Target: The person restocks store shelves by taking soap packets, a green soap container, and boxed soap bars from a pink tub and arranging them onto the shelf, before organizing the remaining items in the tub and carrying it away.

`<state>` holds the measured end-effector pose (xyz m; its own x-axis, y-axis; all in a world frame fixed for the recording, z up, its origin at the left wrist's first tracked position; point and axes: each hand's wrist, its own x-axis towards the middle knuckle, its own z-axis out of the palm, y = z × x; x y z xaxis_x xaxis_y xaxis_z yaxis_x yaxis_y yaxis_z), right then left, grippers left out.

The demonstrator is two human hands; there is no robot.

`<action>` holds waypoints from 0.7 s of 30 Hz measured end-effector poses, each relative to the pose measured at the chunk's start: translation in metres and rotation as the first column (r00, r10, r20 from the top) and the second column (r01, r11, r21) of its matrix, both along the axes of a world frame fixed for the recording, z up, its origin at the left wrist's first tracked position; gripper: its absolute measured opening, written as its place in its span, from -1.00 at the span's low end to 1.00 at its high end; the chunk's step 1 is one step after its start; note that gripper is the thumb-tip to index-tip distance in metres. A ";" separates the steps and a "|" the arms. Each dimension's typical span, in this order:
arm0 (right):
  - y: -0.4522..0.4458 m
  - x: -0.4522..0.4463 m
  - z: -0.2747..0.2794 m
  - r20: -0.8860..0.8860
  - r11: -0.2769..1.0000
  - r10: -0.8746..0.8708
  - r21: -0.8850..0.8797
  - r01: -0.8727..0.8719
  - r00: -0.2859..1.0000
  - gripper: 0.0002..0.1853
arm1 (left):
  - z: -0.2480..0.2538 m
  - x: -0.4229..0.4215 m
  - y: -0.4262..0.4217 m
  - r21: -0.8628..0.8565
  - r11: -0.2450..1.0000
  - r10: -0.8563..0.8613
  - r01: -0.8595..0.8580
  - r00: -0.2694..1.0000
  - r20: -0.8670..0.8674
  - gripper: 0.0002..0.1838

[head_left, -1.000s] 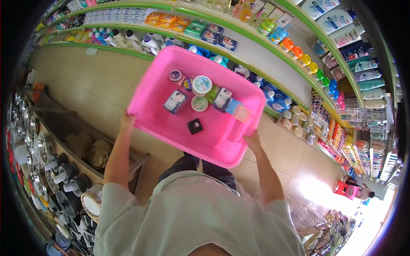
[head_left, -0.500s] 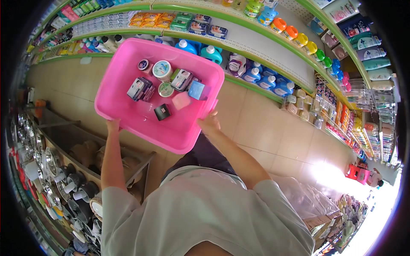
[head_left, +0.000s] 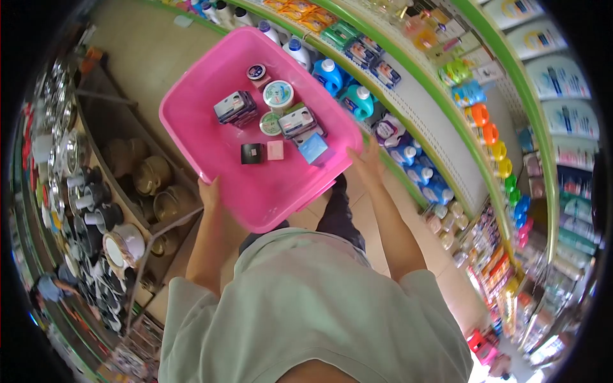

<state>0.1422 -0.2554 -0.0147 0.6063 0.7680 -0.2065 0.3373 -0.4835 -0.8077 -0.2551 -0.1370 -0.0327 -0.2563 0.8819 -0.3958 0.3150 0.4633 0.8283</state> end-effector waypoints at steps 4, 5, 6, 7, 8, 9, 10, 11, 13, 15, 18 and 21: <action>0.039 0.031 0.007 -0.183 0.913 0.326 -0.194 -0.359 0.927 -0.33 | -0.003 0.009 -0.014 0.102 0.993 0.073 -0.055 0.981 -0.179 -0.59; 0.038 0.032 0.001 -0.199 0.909 0.322 -0.207 -0.361 0.925 -0.33 | -0.006 0.005 -0.015 0.112 0.993 0.062 -0.036 0.969 -0.240 -0.63; 0.038 0.032 -0.005 -0.156 0.912 0.354 -0.160 -0.377 0.922 -0.37 | -0.008 0.003 -0.014 0.069 0.996 0.070 -0.052 0.953 -0.294 -0.61; 0.035 0.033 -0.007 -0.108 0.912 0.381 -0.117 -0.393 0.918 -0.40 | 0.001 0.011 -0.016 0.089 0.992 0.105 -0.085 0.963 -0.247 -0.62; 0.033 0.035 -0.007 -0.109 0.911 0.378 -0.133 -0.390 0.919 -0.40 | 0.009 0.020 -0.018 0.111 0.986 0.143 -0.123 0.970 -0.195 -0.62; 0.035 0.036 -0.003 -0.164 0.890 0.390 -0.186 -0.417 0.906 -0.38 | 0.011 0.025 -0.019 0.100 0.987 0.148 -0.128 0.963 -0.227 -0.63; 0.038 0.036 -0.001 -0.219 0.866 0.400 -0.228 -0.445 0.890 -0.36 | 0.013 0.024 -0.019 0.097 0.986 0.154 -0.133 0.953 -0.261 -0.63; 0.040 0.036 0.000 -0.215 0.869 0.399 -0.222 -0.443 0.891 -0.36 | 0.007 0.019 -0.018 0.112 0.987 0.145 -0.114 0.933 -0.330 -0.62; 0.038 0.037 0.001 -0.156 0.833 0.468 -0.250 -0.494 0.870 -0.33 | 0.003 0.014 -0.017 0.140 0.984 0.146 -0.108 0.945 -0.293 -0.61; 0.038 0.038 -0.001 -0.158 0.833 0.473 -0.242 -0.498 0.867 -0.33 | -0.002 0.011 -0.018 0.141 0.980 0.173 -0.137 0.944 -0.282 -0.59; 0.037 0.041 0.000 -0.186 0.827 0.497 -0.194 -0.527 0.848 -0.34 | -0.010 0.000 -0.018 0.094 0.987 0.149 -0.127 0.944 -0.295 -0.58; 0.040 0.042 0.008 -0.259 0.817 0.499 -0.180 -0.548 0.827 -0.36 | -0.018 -0.008 -0.024 0.065 0.992 0.124 -0.107 0.910 -0.395 -0.53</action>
